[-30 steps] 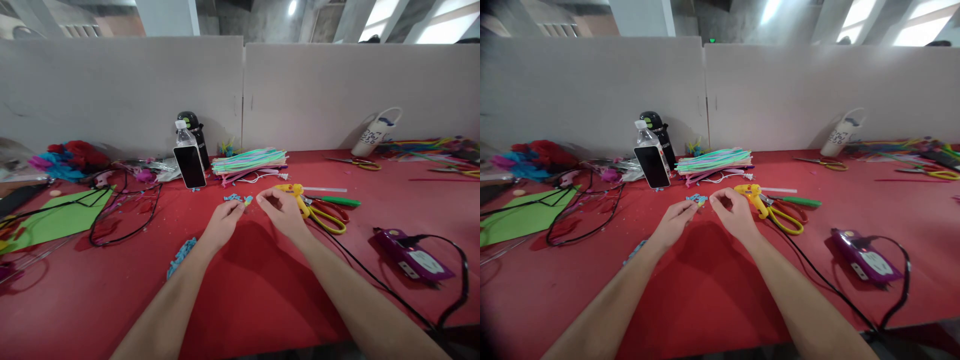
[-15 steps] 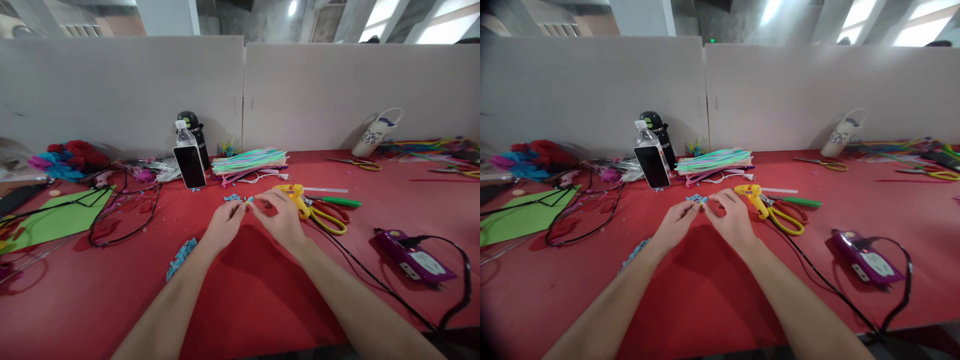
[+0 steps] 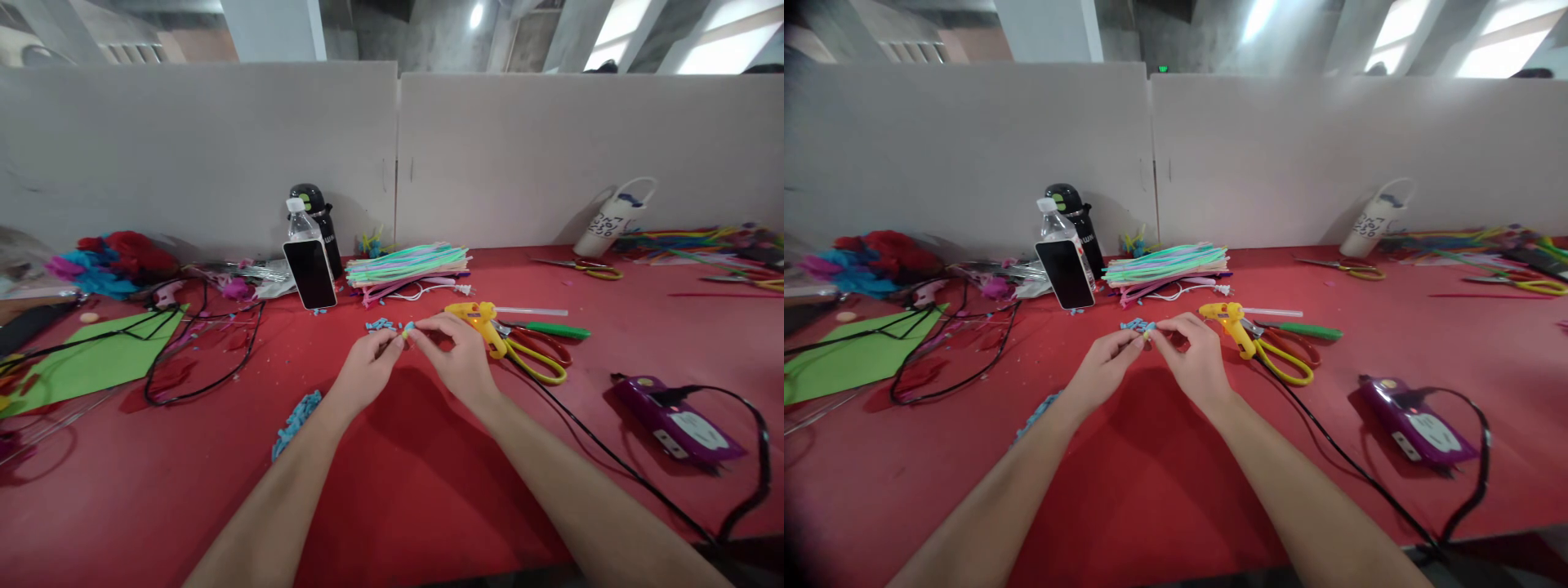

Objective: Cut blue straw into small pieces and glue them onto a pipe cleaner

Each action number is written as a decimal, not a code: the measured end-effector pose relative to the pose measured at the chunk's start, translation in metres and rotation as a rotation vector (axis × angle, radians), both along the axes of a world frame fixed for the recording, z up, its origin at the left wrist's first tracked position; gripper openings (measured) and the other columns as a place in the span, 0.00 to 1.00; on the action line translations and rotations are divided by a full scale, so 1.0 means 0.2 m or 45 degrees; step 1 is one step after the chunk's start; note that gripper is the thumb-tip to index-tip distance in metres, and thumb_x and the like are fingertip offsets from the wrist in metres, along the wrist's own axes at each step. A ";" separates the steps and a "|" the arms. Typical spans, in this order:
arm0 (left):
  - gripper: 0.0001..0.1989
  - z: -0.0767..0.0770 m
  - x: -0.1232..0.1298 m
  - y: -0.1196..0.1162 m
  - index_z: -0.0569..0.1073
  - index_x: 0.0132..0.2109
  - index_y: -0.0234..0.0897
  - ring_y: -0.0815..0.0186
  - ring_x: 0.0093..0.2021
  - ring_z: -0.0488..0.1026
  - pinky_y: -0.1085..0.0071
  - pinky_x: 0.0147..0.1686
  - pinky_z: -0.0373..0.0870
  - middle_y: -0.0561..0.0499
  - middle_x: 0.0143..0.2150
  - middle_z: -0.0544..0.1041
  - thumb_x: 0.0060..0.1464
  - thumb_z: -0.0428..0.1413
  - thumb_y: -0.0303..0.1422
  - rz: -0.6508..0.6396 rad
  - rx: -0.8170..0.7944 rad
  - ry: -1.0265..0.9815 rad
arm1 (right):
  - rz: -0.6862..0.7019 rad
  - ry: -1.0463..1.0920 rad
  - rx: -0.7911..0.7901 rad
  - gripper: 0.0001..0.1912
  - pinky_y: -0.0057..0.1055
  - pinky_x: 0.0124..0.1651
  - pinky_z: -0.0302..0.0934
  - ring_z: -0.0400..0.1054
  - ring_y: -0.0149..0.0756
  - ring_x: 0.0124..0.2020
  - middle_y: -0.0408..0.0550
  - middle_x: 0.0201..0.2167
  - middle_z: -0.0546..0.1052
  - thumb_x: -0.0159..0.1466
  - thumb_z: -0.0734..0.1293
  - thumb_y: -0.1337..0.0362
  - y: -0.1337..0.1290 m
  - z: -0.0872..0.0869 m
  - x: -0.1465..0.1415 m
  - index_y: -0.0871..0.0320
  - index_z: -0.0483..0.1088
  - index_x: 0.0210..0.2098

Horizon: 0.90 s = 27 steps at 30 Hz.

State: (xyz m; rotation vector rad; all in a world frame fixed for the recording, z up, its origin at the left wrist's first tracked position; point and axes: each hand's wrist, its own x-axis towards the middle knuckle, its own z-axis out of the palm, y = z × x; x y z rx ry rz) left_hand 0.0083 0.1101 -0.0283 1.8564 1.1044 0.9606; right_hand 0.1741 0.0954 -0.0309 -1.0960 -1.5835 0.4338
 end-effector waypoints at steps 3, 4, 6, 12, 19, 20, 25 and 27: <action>0.13 0.00 0.00 0.00 0.71 0.34 0.34 0.68 0.31 0.63 0.74 0.32 0.59 0.52 0.31 0.69 0.62 0.49 0.39 -0.004 0.009 0.006 | 0.013 0.031 -0.004 0.07 0.30 0.36 0.63 0.68 0.33 0.32 0.46 0.32 0.75 0.63 0.68 0.61 0.00 0.00 0.00 0.58 0.75 0.35; 0.13 0.01 0.00 0.00 0.71 0.34 0.34 0.68 0.31 0.63 0.74 0.31 0.59 0.52 0.31 0.69 0.62 0.50 0.38 -0.003 0.013 0.012 | 0.015 0.043 -0.006 0.07 0.30 0.36 0.63 0.68 0.32 0.32 0.46 0.32 0.75 0.63 0.68 0.61 0.00 0.00 0.00 0.58 0.75 0.35; 0.13 0.01 -0.01 0.00 0.72 0.34 0.34 0.68 0.31 0.63 0.74 0.31 0.59 0.52 0.31 0.69 0.61 0.50 0.38 -0.003 0.010 0.022 | 0.019 0.058 -0.015 0.07 0.30 0.36 0.63 0.68 0.32 0.32 0.46 0.32 0.75 0.63 0.68 0.62 0.00 0.01 0.00 0.58 0.75 0.35; 0.14 0.01 -0.01 0.00 0.73 0.35 0.34 0.68 0.31 0.63 0.73 0.31 0.59 0.52 0.30 0.70 0.60 0.50 0.39 0.006 -0.014 0.025 | 0.048 0.087 -0.063 0.07 0.29 0.34 0.63 0.68 0.32 0.31 0.46 0.32 0.76 0.62 0.69 0.61 0.00 0.01 0.00 0.58 0.75 0.35; 0.14 0.03 -0.02 0.01 0.74 0.33 0.34 0.70 0.27 0.59 0.73 0.29 0.57 0.55 0.26 0.66 0.59 0.51 0.39 0.053 -0.151 -0.040 | 0.135 0.325 -0.244 0.13 0.32 0.40 0.66 0.71 0.35 0.35 0.48 0.35 0.79 0.60 0.70 0.54 0.04 0.00 0.04 0.58 0.75 0.37; 0.14 0.03 -0.02 0.01 0.75 0.33 0.34 0.71 0.26 0.58 0.73 0.29 0.56 0.55 0.25 0.65 0.59 0.51 0.40 0.059 -0.167 -0.040 | 0.146 0.372 -0.294 0.14 0.32 0.40 0.66 0.71 0.35 0.34 0.48 0.34 0.79 0.60 0.69 0.53 0.06 0.00 0.05 0.58 0.75 0.36; 0.15 0.04 -0.02 0.01 0.75 0.33 0.35 0.70 0.29 0.62 0.73 0.30 0.58 0.54 0.27 0.68 0.59 0.51 0.40 0.042 -0.129 -0.024 | 0.267 0.472 -0.512 0.16 0.30 0.35 0.66 0.70 0.33 0.29 0.47 0.30 0.78 0.59 0.69 0.51 0.08 -0.01 0.07 0.59 0.76 0.35; 0.14 0.04 -0.02 0.01 0.75 0.33 0.35 0.68 0.31 0.65 0.73 0.31 0.59 0.53 0.30 0.71 0.59 0.51 0.39 0.040 -0.105 -0.009 | 0.300 0.409 -0.491 0.15 0.30 0.35 0.65 0.70 0.33 0.30 0.48 0.31 0.78 0.59 0.69 0.52 0.07 -0.01 0.06 0.59 0.77 0.36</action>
